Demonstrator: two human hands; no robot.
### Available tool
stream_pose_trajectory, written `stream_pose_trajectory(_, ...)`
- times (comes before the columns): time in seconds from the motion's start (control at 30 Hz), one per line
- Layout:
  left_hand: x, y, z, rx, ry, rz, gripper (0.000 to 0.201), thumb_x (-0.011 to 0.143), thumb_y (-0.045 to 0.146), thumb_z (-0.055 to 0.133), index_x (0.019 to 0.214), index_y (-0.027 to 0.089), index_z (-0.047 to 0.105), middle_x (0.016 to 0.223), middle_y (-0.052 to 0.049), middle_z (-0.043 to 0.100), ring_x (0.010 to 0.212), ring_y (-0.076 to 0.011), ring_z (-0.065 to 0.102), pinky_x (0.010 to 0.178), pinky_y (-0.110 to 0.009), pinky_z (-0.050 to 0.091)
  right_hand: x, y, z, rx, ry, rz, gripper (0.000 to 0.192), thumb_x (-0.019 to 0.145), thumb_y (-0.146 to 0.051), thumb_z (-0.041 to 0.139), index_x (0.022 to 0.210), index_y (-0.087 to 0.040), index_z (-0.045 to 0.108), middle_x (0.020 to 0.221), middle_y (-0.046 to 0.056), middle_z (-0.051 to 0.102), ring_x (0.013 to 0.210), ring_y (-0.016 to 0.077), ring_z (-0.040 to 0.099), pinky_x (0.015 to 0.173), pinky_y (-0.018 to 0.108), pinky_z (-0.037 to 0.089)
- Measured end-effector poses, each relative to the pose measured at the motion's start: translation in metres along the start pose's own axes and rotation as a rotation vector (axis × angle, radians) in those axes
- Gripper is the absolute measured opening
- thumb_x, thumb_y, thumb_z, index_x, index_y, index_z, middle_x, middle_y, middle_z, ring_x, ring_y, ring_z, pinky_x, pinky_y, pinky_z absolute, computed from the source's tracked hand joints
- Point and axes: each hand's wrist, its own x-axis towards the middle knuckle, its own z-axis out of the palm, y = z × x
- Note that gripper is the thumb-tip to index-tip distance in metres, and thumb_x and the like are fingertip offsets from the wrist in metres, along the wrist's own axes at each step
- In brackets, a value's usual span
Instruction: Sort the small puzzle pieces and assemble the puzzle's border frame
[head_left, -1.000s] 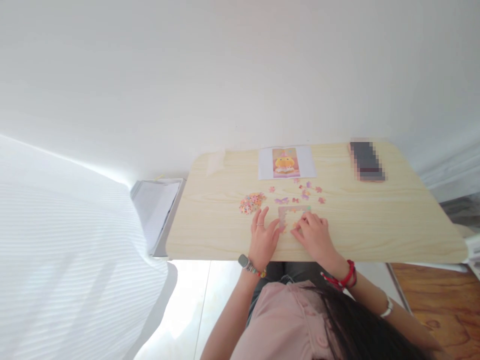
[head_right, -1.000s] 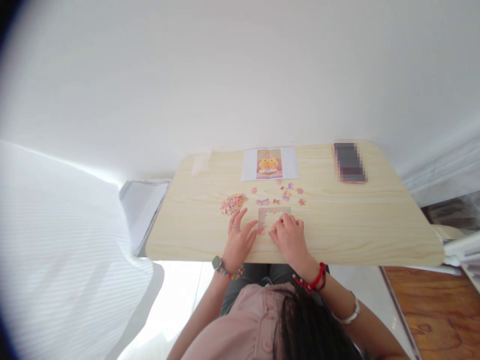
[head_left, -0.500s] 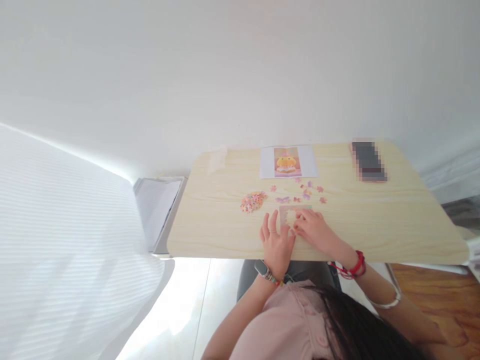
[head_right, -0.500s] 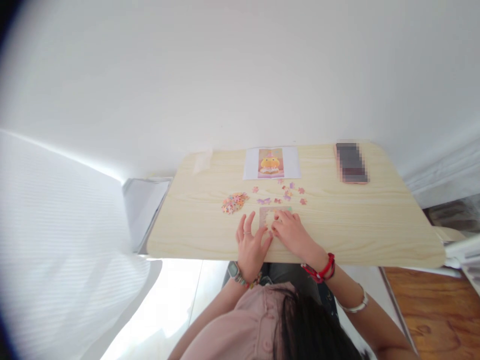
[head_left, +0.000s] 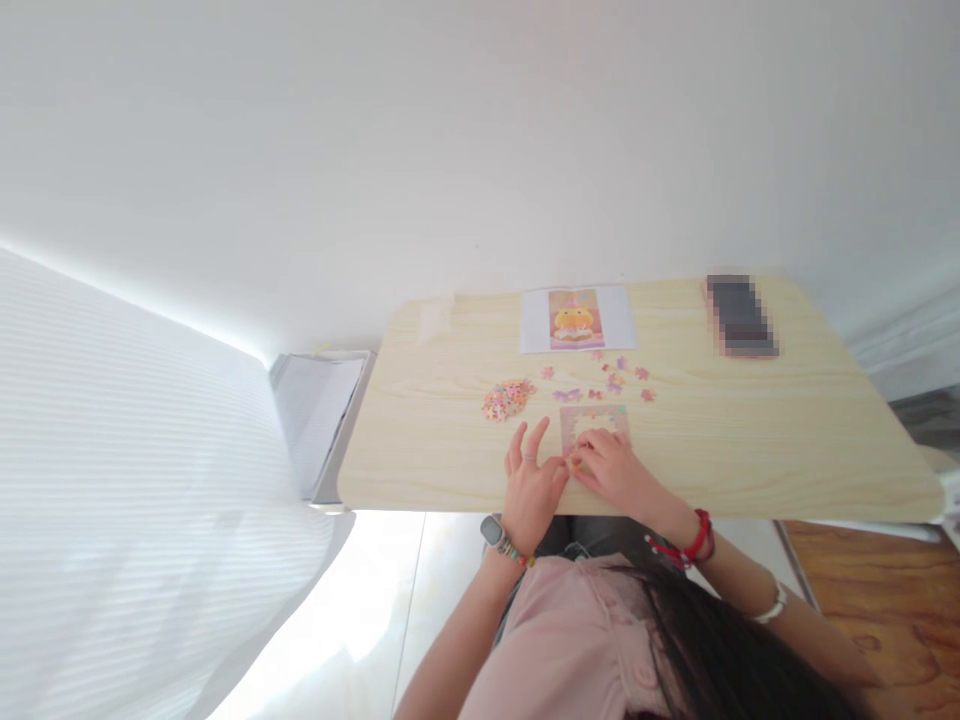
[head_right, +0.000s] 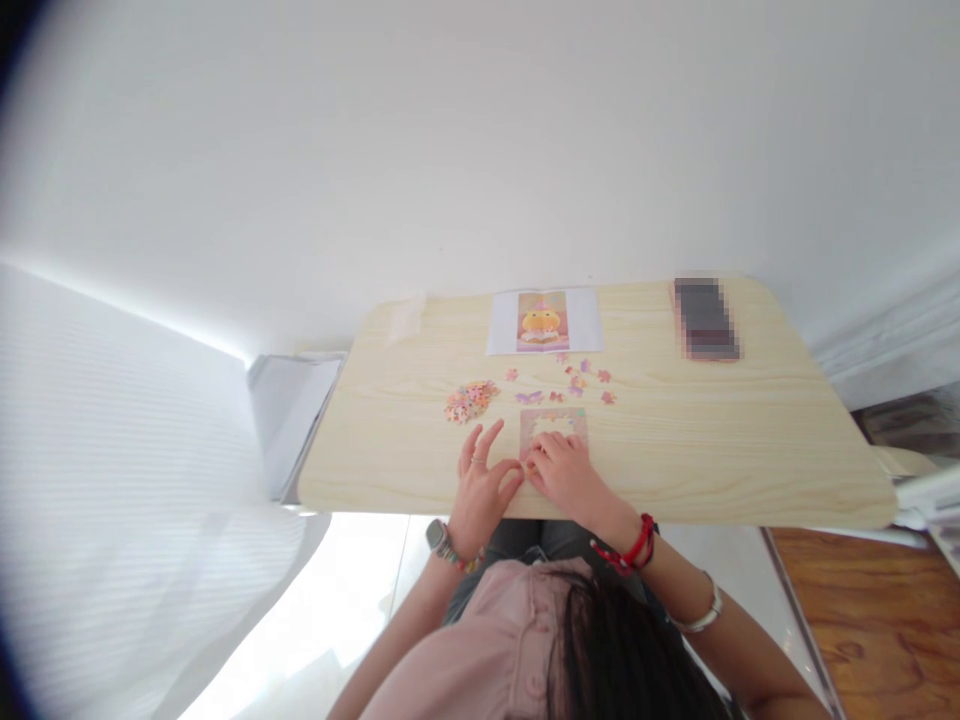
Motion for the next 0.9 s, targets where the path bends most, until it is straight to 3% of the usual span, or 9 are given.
stream_pose_trajectory(0.27, 0.0010, -0.0089, 0.0068, 0.000, 0.044, -0.026, 0.007, 0.075, 0.017, 0.063, 0.082, 0.020, 0.061, 0.139, -0.007, 0.028, 0.131, -0.0316, 0.022, 0.100, -0.051, 0.038, 0.0032, -0.0007, 0.0037, 0.017, 0.020, 0.052, 0.006, 0.082, -0.021, 0.054, 0.082, -0.017, 0.059, 0.092, 0.006, 0.059, 0.091, 0.0192, 0.052, 0.079, 0.035, 0.034)
stream_pose_trajectory(0.77, 0.0013, -0.0097, 0.0074, -0.014, 0.014, -0.026, 0.006, 0.078, 0.016, 0.060, 0.082, 0.020, 0.061, 0.137, -0.007, 0.027, 0.131, -0.0306, 0.019, 0.103, -0.050, 0.034, -0.0003, 0.0004, 0.0079, 0.071, 0.075, 0.058, 0.010, 0.084, -0.023, 0.052, 0.086, -0.020, 0.061, 0.091, 0.006, 0.060, 0.089, 0.0188, 0.052, 0.079, 0.035, 0.034)
stream_pose_trajectory(0.9, 0.0019, -0.0103, 0.0065, -0.024, 0.018, -0.014, 0.014, 0.076, 0.015, 0.062, 0.088, 0.021, 0.062, 0.138, -0.007, 0.027, 0.130, -0.0308, 0.020, 0.102, -0.049, 0.036, -0.0002, 0.0005, 0.0080, 0.065, 0.104, 0.051, 0.012, 0.085, -0.023, 0.051, 0.083, -0.019, 0.062, 0.090, 0.006, 0.060, 0.087, 0.0182, 0.052, 0.078, 0.034, 0.033)
